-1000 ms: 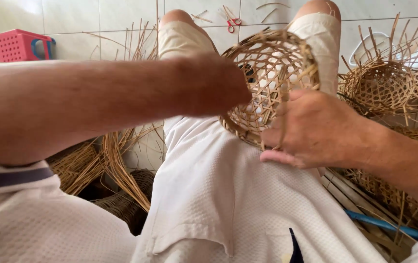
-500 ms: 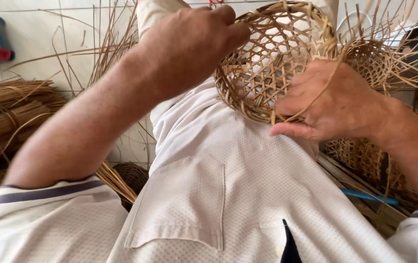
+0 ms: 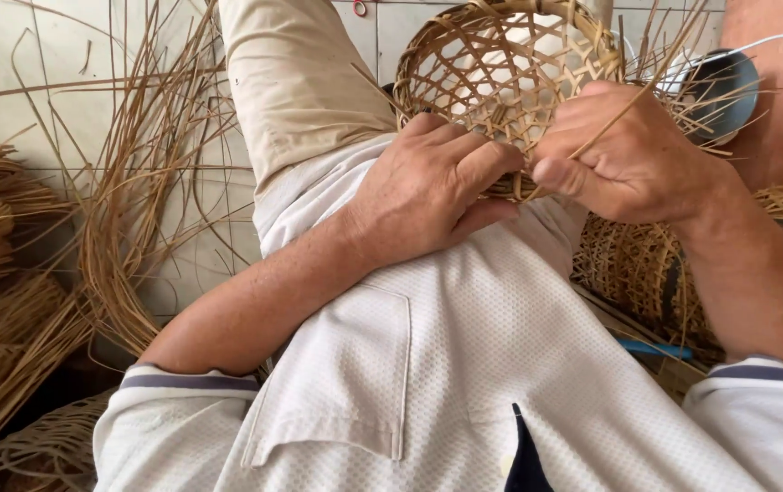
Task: Weaving thin strips of material around the rim of a basket to finish and reinforce the edge.
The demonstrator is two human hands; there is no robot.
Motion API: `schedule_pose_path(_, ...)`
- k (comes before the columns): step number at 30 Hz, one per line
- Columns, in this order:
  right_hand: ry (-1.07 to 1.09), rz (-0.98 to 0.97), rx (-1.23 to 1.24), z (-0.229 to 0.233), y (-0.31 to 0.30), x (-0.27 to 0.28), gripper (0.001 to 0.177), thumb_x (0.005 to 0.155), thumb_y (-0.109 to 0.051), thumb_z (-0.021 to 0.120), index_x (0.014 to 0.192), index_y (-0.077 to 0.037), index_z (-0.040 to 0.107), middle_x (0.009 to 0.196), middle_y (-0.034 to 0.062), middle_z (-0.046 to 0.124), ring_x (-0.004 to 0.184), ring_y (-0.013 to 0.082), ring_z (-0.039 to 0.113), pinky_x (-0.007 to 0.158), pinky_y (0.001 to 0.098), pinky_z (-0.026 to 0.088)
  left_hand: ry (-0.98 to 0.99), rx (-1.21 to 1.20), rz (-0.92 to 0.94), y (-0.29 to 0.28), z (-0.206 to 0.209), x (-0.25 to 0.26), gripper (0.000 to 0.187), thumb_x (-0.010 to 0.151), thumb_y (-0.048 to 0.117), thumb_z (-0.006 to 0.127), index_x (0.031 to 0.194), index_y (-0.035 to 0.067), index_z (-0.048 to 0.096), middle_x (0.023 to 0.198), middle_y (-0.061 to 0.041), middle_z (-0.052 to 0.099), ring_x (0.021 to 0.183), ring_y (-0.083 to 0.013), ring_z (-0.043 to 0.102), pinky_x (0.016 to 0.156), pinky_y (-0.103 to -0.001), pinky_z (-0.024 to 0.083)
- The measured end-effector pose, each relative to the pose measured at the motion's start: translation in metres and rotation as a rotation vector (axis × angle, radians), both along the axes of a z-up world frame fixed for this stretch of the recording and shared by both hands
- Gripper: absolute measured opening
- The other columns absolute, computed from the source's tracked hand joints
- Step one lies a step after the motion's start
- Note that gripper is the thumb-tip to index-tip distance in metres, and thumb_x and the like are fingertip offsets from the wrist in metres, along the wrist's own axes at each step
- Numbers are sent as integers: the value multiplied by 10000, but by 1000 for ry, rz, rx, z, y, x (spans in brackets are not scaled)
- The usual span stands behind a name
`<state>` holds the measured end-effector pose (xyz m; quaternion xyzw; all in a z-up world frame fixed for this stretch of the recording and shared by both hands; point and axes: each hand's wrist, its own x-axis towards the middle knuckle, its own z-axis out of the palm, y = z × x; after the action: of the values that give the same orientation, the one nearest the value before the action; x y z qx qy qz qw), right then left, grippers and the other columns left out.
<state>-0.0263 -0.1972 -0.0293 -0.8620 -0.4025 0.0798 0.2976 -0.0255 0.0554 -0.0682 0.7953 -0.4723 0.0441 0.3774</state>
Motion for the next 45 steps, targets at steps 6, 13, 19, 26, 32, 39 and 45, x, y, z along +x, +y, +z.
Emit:
schedule_pose_path(6, -10, -134, 141, -12, -7, -13, 383, 1050, -212, 502, 789, -15, 700, 732, 77, 654, 608, 199, 530, 716, 359, 413, -180, -31, -58, -3, -13, 12, 384, 1019, 445, 712, 1210, 119, 644, 1002, -21, 699, 907, -190, 667, 879, -365, 490)
schedule_pose_path(13, 19, -221, 242, -31, -19, -22, 356, 1039, -218, 534, 816, -8, 714, 728, 59, 635, 601, 176, 453, 770, 357, 396, -418, 49, -68, -9, -20, 20, 374, 1076, 452, 665, 1263, 128, 662, 1014, 9, 723, 861, -144, 679, 889, -307, 528)
schedule_pose_path(19, 129, -245, 368, -31, -24, -21, 276, 1049, -150, 562, 856, -30, 718, 724, 36, 634, 587, 128, 403, 744, 300, 373, -247, -45, -113, -16, -15, 20, 271, 1029, 383, 711, 1032, 114, 674, 767, -1, 682, 675, -128, 674, 673, -309, 550)
schedule_pose_path(26, 182, -344, 482, -37, -27, -35, 401, 1071, -310, 491, 905, -16, 706, 908, 86, 661, 656, 109, 418, 718, 267, 354, -118, -31, -76, 4, -10, 21, 420, 1031, 413, 712, 1278, 79, 650, 1189, -81, 682, 1146, -248, 639, 1161, -462, 355)
schedule_pose_path(32, 214, -398, 529, -32, -32, -38, 350, 1064, -267, 543, 882, 4, 670, 1007, 148, 659, 775, 143, 496, 757, 258, 392, -85, -162, -173, -3, -6, 37, 391, 977, 429, 743, 1161, 85, 731, 1030, -34, 698, 986, -248, 608, 1110, -470, 310)
schedule_pose_path(39, -319, -56, 50, 27, 7, -22, 336, 954, -249, 802, 689, -92, 668, 785, 36, 647, 753, 241, 525, 931, 440, 391, -132, -107, -201, -30, 4, 33, 301, 903, 460, 843, 886, 192, 708, 774, 47, 703, 786, -183, 605, 961, -415, 344)
schedule_pose_path(45, 144, -146, 458, -12, 6, 3, 265, 986, 16, 660, 744, -38, 563, 731, 47, 504, 580, 133, 369, 518, 272, 311, -161, -217, 14, -33, -6, 24, 618, 941, 765, 515, 804, 174, 633, 700, 9, 618, 635, -182, 514, 881, -411, 374)
